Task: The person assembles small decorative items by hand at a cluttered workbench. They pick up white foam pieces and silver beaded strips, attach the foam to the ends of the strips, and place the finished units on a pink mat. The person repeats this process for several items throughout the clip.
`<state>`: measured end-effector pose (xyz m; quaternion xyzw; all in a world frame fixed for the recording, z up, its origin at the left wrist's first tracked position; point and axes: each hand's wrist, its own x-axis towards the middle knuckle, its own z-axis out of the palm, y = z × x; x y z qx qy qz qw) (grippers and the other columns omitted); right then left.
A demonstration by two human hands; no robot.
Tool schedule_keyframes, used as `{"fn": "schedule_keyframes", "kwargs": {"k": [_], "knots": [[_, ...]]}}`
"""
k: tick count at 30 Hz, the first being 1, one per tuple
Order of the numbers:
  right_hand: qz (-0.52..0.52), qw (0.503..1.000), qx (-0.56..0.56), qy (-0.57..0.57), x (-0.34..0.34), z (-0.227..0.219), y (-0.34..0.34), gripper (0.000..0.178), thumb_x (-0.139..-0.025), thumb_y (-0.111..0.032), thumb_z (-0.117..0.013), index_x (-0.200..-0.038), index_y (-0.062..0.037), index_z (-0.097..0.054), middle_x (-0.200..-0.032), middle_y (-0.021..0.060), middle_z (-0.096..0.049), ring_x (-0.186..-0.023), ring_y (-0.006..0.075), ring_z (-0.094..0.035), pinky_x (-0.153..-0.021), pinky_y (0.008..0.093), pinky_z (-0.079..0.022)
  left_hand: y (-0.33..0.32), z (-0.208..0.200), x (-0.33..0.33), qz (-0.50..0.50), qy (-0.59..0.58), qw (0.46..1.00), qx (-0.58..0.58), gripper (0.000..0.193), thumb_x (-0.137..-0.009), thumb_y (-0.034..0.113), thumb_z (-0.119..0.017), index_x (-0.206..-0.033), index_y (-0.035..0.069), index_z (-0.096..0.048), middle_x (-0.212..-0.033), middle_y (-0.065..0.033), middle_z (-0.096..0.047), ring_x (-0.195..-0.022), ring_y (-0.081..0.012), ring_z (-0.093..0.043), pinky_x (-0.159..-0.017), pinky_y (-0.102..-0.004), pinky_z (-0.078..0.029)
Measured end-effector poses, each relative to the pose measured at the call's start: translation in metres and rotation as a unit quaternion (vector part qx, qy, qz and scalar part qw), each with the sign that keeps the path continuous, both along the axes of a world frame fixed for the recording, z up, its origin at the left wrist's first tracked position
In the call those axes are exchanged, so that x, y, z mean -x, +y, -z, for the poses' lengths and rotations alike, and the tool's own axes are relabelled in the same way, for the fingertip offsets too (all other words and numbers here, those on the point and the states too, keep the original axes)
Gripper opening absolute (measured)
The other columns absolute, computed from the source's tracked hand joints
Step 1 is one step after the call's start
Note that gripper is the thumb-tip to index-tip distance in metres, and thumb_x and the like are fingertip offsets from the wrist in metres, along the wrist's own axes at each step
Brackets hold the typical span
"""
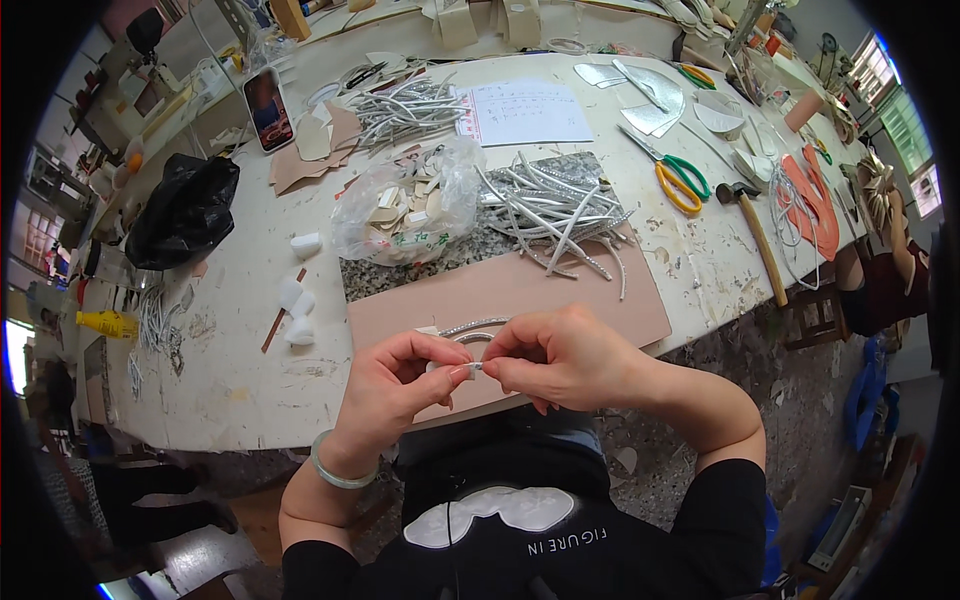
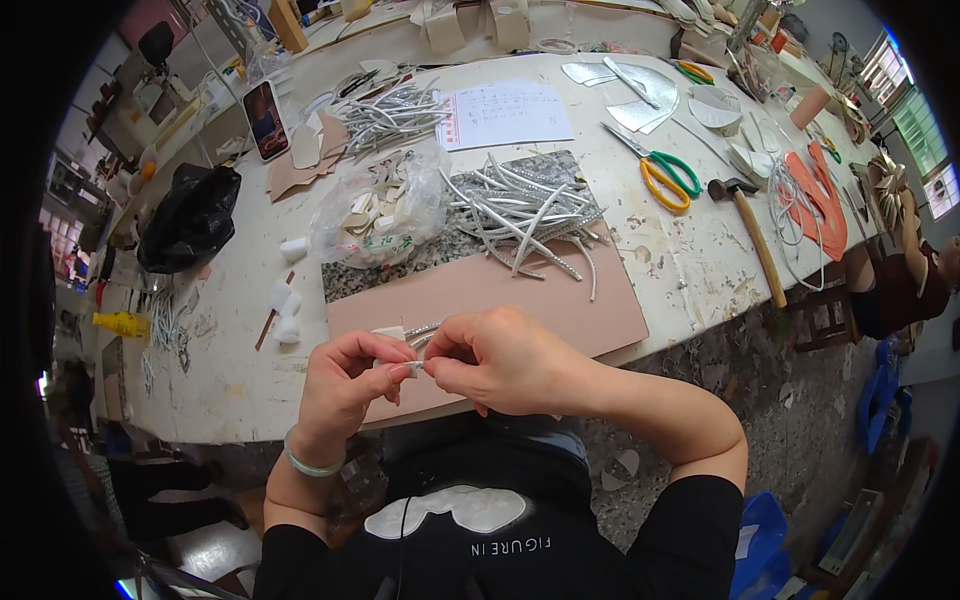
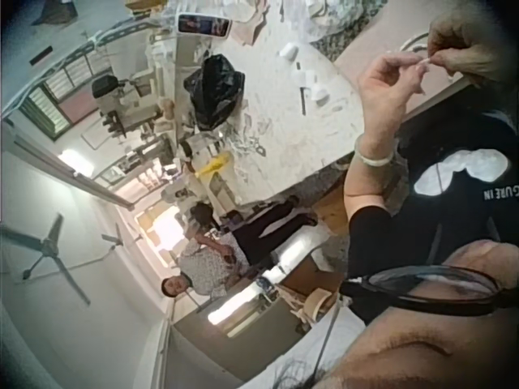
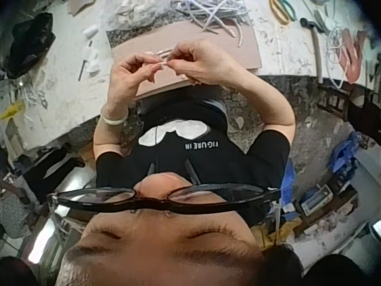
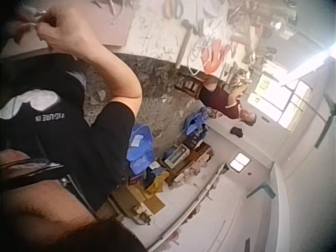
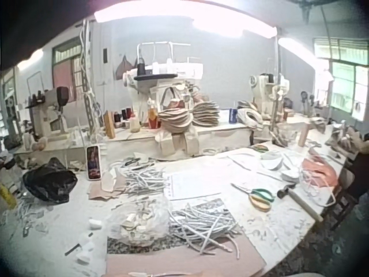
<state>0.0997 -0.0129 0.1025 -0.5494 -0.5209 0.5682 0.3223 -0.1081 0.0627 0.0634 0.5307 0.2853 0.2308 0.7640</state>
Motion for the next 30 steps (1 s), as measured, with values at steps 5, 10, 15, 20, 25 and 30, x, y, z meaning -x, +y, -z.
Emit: {"fn": "schedule_keyframes", "kwargs": {"k": [5,10,15,20,25,30], "knots": [[0.001,1.0,-0.006,-0.003,0.001,0.0,0.001,0.02,-0.088,-0.015,-0.058,-0.09,0.0044,-0.064,-0.064,0.0073,-0.062,-0.049,0.0121,-0.059,-0.047,0.0276,-0.047,-0.003,-0.003,-0.005,-0.045,0.002,0.999,0.018,0.009,-0.079,-0.003,-0.067,-0.086,-0.004,-0.062,-0.092,-0.0157,-0.065,-0.063,-0.0121,-0.06,-0.054,-0.0237,-0.052],[-0.008,1.0,-0.011,-0.002,-0.001,0.003,0.001,0.018,-0.09,-0.013,-0.06,-0.095,0.0037,-0.065,-0.068,0.0026,-0.062,-0.052,0.0063,-0.057,-0.046,0.0214,-0.047,-0.001,0.002,-0.002,-0.027,-0.009,0.999,0.015,0.01,-0.082,-0.002,-0.066,-0.091,-0.004,-0.062,-0.094,-0.0133,-0.065,-0.07,-0.0114,-0.06,-0.058,-0.023,-0.052],[-0.001,1.0,0.01,0.012,0.0,0.003,0.002,0.018,-0.09,-0.013,-0.06,-0.094,0.0036,-0.064,-0.069,0.0025,-0.062,-0.052,0.0061,-0.057,-0.045,0.021,-0.046,-0.001,0.005,-0.002,-0.031,-0.018,0.999,0.012,0.011,-0.084,-0.001,-0.066,-0.094,-0.003,-0.062,-0.093,-0.0112,-0.065,-0.073,-0.0106,-0.06,-0.06,-0.0223,-0.052],[0.003,0.998,0.03,0.054,-0.001,0.009,0.004,0.018,-0.09,-0.014,-0.061,-0.096,0.0031,-0.063,-0.071,0.0029,-0.062,-0.051,0.0065,-0.056,-0.045,0.0209,-0.045,-0.004,0.004,-0.006,-0.052,-0.017,0.998,0.01,0.011,-0.084,0.0,-0.066,-0.094,-0.003,-0.061,-0.092,-0.01,-0.065,-0.072,-0.0095,-0.059,-0.061,-0.0217,-0.051],[-0.008,0.994,0.082,0.065,-0.003,0.006,0.008,0.021,-0.091,-0.016,-0.061,-0.098,0.0032,-0.063,-0.074,0.004,-0.063,-0.053,0.0072,-0.057,-0.046,0.0212,-0.045,-0.007,0.01,-0.007,-0.073,-0.016,0.997,0.0,0.013,-0.082,0.0,-0.067,-0.092,-0.003,-0.061,-0.092,-0.0128,-0.065,-0.069,-0.0121,-0.061,-0.056,-0.0226,-0.051],[-0.057,0.998,0.018,-0.001,-0.001,0.007,0.011,0.021,-0.089,-0.018,-0.064,-0.094,0.0022,-0.064,-0.071,0.0039,-0.063,-0.057,0.009,-0.062,-0.048,0.022,-0.047,-0.008,0.012,-0.005,-0.054,-0.009,0.998,-0.021,0.014,-0.084,0.001,-0.067,-0.096,-0.003,-0.061,-0.091,-0.0095,-0.065,-0.073,-0.0106,-0.061,-0.06,-0.0219,-0.051]]}}
